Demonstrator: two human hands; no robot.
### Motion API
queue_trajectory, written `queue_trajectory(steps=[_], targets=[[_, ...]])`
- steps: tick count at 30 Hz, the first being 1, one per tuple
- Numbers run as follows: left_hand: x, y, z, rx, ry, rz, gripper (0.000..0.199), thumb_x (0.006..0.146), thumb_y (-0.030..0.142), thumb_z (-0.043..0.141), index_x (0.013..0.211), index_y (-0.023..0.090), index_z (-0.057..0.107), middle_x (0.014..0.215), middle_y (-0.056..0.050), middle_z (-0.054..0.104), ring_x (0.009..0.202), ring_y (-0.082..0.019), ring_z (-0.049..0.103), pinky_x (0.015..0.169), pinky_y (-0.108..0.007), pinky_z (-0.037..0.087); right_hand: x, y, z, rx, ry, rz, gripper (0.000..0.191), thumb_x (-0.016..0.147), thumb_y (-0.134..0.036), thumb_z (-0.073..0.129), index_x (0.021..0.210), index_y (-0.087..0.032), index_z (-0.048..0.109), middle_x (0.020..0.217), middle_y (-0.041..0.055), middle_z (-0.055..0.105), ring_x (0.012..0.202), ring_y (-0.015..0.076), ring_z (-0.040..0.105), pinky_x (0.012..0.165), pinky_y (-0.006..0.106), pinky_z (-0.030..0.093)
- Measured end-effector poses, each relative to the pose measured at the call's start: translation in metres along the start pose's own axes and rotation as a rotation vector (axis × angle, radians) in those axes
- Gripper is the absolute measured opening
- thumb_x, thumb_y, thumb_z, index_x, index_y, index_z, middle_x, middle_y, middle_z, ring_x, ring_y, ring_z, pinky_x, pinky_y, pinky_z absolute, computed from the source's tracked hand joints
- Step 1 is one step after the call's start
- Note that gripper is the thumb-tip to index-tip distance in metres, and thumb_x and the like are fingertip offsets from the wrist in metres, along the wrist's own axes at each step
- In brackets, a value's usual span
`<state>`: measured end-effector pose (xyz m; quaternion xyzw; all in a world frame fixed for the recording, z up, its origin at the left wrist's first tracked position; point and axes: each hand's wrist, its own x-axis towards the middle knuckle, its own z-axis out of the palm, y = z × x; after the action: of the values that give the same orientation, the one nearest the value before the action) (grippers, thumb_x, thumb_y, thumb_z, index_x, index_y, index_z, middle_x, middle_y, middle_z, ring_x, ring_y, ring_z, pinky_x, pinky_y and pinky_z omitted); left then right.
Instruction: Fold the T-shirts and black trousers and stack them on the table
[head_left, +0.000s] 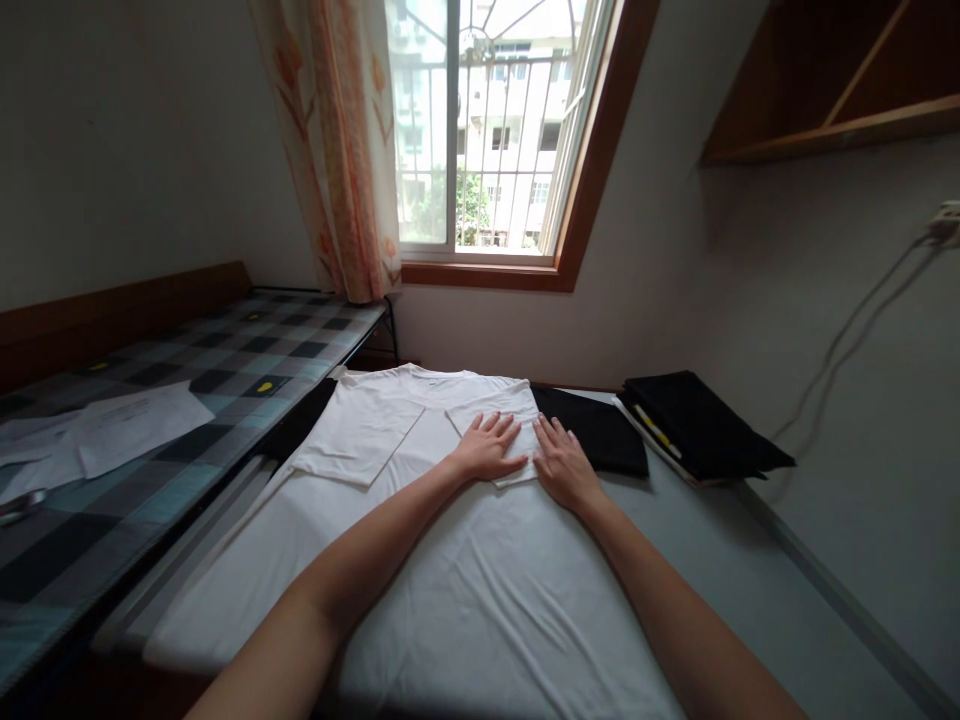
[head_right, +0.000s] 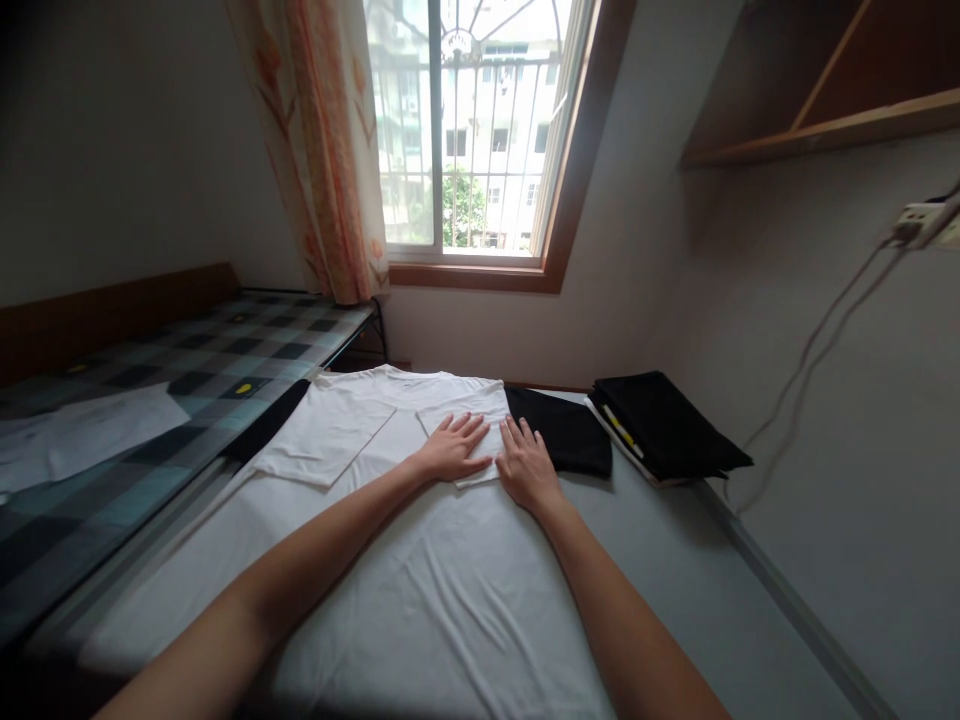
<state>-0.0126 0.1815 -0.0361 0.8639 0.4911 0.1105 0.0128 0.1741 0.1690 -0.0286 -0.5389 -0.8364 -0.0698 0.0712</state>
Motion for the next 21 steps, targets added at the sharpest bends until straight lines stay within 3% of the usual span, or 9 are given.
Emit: queue_trajectory(steps=[4, 11, 17, 21], targets=[[-0.003, 0.003, 0.001, 0.009, 0.031, -0.015, 0.075, 0.09, 0.066, 0.026, 0.149, 0.018, 0.031, 0.155, -0.011, 0.028, 0.143, -0.031, 0.022, 0.115, -0.051, 0.015, 0.003, 0.001, 0.005, 0.006, -0.127, -0.031, 0.056, 0.096, -0.033, 0.025, 0.149, -0.015, 0.033, 0.156, 0.0068, 0.027, 0.143, 0.0259, 0.022, 0.114, 0.047, 0.022], [-0.028, -0.005, -0.003, 0.033, 0.054, 0.015, 0.066, 0.094, 0.06, 0.024, 0.146, 0.021, 0.037, 0.153, -0.011, 0.033, 0.141, -0.03, 0.027, 0.114, -0.049, 0.021, 0.002, -0.001, 0.004, -0.033, -0.165, -0.008, 0.058, 0.096, -0.033, 0.022, 0.15, -0.014, 0.028, 0.157, 0.0064, 0.021, 0.144, 0.0253, 0.019, 0.115, 0.047, 0.02], [-0.057, -0.057, -0.025, 0.121, 0.071, 0.019, 0.054, 0.097, 0.054, 0.027, 0.139, 0.026, 0.046, 0.147, -0.006, 0.045, 0.137, -0.025, 0.037, 0.111, -0.043, 0.028, 0.002, 0.002, 0.006, -0.018, -0.142, -0.003, 0.058, 0.096, -0.036, 0.024, 0.15, -0.017, 0.029, 0.157, 0.0042, 0.022, 0.144, 0.0241, 0.02, 0.115, 0.046, 0.021], [-0.085, -0.096, -0.049, 0.221, 0.169, -0.09, 0.046, 0.097, 0.046, 0.036, 0.131, 0.022, 0.056, 0.142, -0.008, 0.05, 0.135, -0.026, 0.038, 0.11, -0.041, 0.03, 0.003, 0.002, 0.006, -0.004, -0.123, -0.002, 0.059, 0.095, -0.037, 0.025, 0.149, -0.016, 0.031, 0.157, 0.0042, 0.023, 0.143, 0.0242, 0.022, 0.114, 0.046, 0.022]])
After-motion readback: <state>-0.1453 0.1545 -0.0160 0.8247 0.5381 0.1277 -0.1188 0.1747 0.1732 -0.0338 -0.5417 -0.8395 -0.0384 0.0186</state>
